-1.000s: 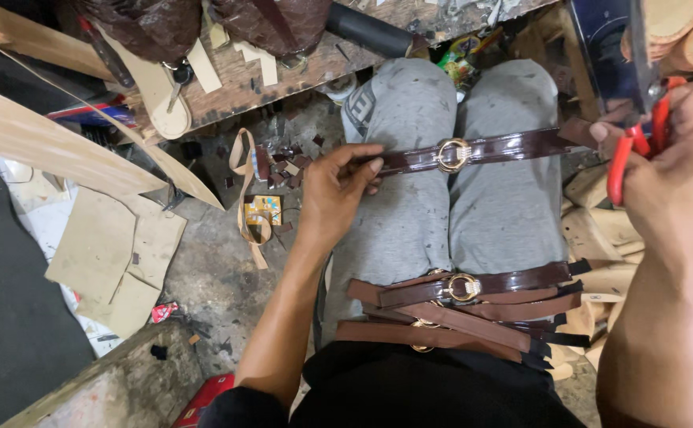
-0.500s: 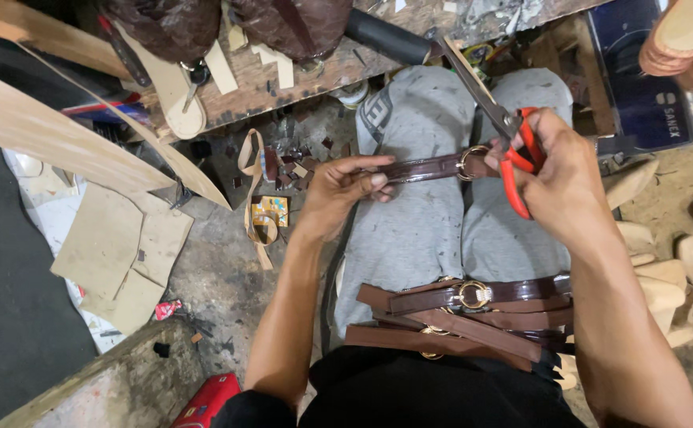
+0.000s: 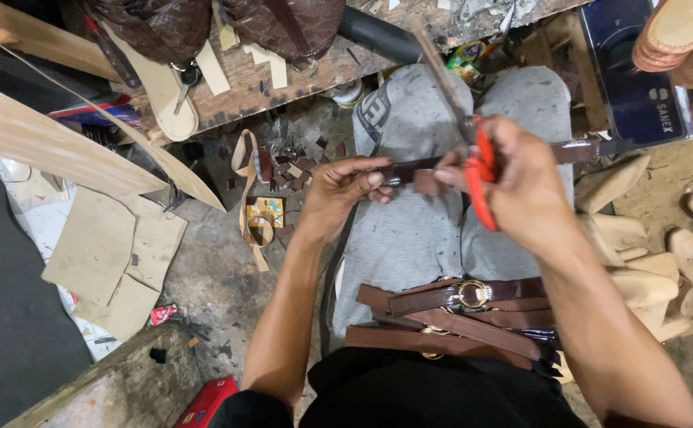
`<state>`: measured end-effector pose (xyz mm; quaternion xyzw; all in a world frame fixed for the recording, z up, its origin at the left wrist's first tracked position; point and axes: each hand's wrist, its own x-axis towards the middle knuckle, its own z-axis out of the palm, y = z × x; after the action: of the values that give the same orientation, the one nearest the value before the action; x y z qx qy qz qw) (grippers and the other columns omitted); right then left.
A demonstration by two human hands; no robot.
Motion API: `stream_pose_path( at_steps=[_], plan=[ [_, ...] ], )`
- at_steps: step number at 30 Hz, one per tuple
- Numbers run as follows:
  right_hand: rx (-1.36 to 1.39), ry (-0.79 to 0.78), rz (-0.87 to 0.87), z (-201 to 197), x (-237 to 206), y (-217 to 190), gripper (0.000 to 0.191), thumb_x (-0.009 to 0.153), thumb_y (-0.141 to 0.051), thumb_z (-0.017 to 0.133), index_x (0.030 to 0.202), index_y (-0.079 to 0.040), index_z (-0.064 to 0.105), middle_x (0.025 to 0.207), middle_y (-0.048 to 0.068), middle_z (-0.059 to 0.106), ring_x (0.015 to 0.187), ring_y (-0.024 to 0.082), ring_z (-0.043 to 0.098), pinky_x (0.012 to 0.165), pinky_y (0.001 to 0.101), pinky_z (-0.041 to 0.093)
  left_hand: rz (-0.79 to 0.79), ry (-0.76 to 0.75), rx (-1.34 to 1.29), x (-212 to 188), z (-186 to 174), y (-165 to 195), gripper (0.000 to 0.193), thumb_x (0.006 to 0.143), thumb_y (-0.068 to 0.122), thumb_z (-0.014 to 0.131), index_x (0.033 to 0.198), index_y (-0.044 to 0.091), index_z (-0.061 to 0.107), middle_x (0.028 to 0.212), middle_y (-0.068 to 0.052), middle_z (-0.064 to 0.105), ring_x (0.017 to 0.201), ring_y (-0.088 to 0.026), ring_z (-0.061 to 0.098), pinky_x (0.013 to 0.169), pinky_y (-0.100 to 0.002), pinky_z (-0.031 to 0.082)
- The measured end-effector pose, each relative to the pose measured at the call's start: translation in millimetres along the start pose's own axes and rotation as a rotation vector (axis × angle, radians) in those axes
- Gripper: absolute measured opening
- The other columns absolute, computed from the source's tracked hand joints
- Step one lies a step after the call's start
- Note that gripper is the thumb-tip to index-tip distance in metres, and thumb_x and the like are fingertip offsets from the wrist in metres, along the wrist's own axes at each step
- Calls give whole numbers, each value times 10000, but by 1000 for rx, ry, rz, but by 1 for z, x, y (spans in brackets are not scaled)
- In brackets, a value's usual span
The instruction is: The person sits on the floor with a stack of brown belts on their lap. They use red-handled shears to trim excess material from the end of each belt near the metal ring buckle, then place the finished belt on the stack and pick up the next one, repeating this across the pile.
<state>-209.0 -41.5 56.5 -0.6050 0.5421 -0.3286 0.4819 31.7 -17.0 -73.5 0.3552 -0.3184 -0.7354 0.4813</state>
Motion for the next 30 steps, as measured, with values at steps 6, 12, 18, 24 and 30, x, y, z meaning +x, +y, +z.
stream_pose_path(
  at_steps=[6, 12, 18, 24, 30],
  plan=[
    [-28, -27, 51, 30, 24, 7, 281, 830, 32, 810, 872, -20, 537, 793, 18, 620, 763, 69, 577, 663, 245, 503, -15, -19, -56, 4, -1, -4, 300, 974, 34, 706, 1268, -28, 700, 1017, -151, 760, 849, -195, 729, 777, -333, 635],
    [-33, -1, -1, 33, 22, 16, 299, 832, 19, 844, 899, -12, 555, 830, 21, 602, 788, 75, 534, 690, 250, 473, -26, -69, -104, 9, -1, -7, 308, 975, 51, 733, 1267, -37, 693, 1030, -155, 760, 870, -209, 734, 766, -341, 618],
    [-47, 24, -21, 35, 19, 19, 308, 829, 15, 854, 907, -10, 557, 853, 37, 637, 809, 73, 568, 719, 242, 493, -51, -100, -128, 11, 0, -8, 303, 978, 63, 731, 1262, -34, 690, 1072, -153, 762, 899, -213, 737, 779, -343, 613],
    [-62, 30, -18, 38, 19, 15, 308, 778, 85, 827, 899, -5, 558, 872, 44, 673, 843, 65, 611, 741, 238, 537, -50, -100, -126, 7, -2, -5, 290, 983, 55, 712, 1261, -27, 689, 1092, -162, 767, 910, -208, 737, 789, -335, 612],
    [-37, -57, -47, 26, 10, 6, 291, 740, 157, 763, 926, 14, 590, 873, 68, 630, 848, 56, 595, 787, 256, 597, -33, -79, -99, 3, -3, -6, 246, 1010, 22, 706, 1243, -56, 698, 1052, -154, 752, 874, -201, 704, 798, -342, 605]
  ],
)
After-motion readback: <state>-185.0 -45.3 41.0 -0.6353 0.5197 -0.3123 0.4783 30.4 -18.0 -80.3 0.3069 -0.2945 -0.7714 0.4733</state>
